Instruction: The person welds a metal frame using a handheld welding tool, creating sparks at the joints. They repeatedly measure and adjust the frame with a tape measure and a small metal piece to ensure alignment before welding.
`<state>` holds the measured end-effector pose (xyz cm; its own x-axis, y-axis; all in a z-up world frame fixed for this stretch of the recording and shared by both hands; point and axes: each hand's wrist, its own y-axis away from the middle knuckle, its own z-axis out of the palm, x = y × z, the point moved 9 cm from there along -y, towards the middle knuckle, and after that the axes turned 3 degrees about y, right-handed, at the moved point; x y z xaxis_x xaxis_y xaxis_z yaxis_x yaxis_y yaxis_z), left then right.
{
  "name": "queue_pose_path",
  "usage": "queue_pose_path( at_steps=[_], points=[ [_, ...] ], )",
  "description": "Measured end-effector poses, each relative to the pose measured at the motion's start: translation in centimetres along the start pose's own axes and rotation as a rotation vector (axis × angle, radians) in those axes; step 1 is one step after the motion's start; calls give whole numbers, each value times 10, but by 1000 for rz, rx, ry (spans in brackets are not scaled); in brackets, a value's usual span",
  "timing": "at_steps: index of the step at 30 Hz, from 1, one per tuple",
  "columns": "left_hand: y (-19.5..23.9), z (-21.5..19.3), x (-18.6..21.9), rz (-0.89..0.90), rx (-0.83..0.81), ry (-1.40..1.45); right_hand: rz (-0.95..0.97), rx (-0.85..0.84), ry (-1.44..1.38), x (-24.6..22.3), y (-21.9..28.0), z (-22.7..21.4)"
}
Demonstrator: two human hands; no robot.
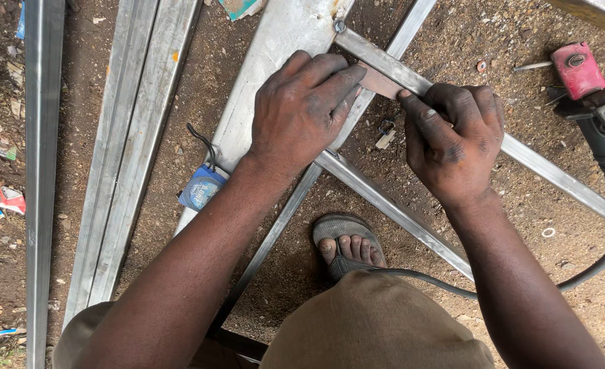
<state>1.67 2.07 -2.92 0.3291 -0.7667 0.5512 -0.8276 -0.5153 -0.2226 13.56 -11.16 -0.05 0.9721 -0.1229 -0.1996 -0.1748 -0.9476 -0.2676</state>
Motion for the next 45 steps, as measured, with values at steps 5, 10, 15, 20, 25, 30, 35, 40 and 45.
queue_pose_path(
  at_steps=[5, 10, 15, 20, 25, 30, 35, 40, 45],
  points=[
    [-1, 3, -2, -28, -21, 12, -27, 18, -10, -2, -1, -4],
    [0, -1, 1, -2, 6, 1, -8, -17, -12, 3, 1, 2],
    [-1, -4, 3, -4, 4, 25, -24, -11, 5, 2, 2, 5],
    [-1, -4, 3, 13, 4, 19, -53, -12, 24, -1, 1, 5],
    [1, -1, -1, -20, -26, 16, -51, -34, 24, 0, -3, 5],
    [2, -4, 2, 3, -10, 13, -73, -31, 18, -1, -4, 6],
    [1, -7, 4, 7, 8, 48, -71, -34, 9, 1, -4, 7],
    [-1, -8, 1, -21, -6, 88, -73, -43, 15, 2, -3, 8],
    [-1, -6, -3, -76, -30, 137, -79, -41, 39, 1, -3, 8]
  ],
)
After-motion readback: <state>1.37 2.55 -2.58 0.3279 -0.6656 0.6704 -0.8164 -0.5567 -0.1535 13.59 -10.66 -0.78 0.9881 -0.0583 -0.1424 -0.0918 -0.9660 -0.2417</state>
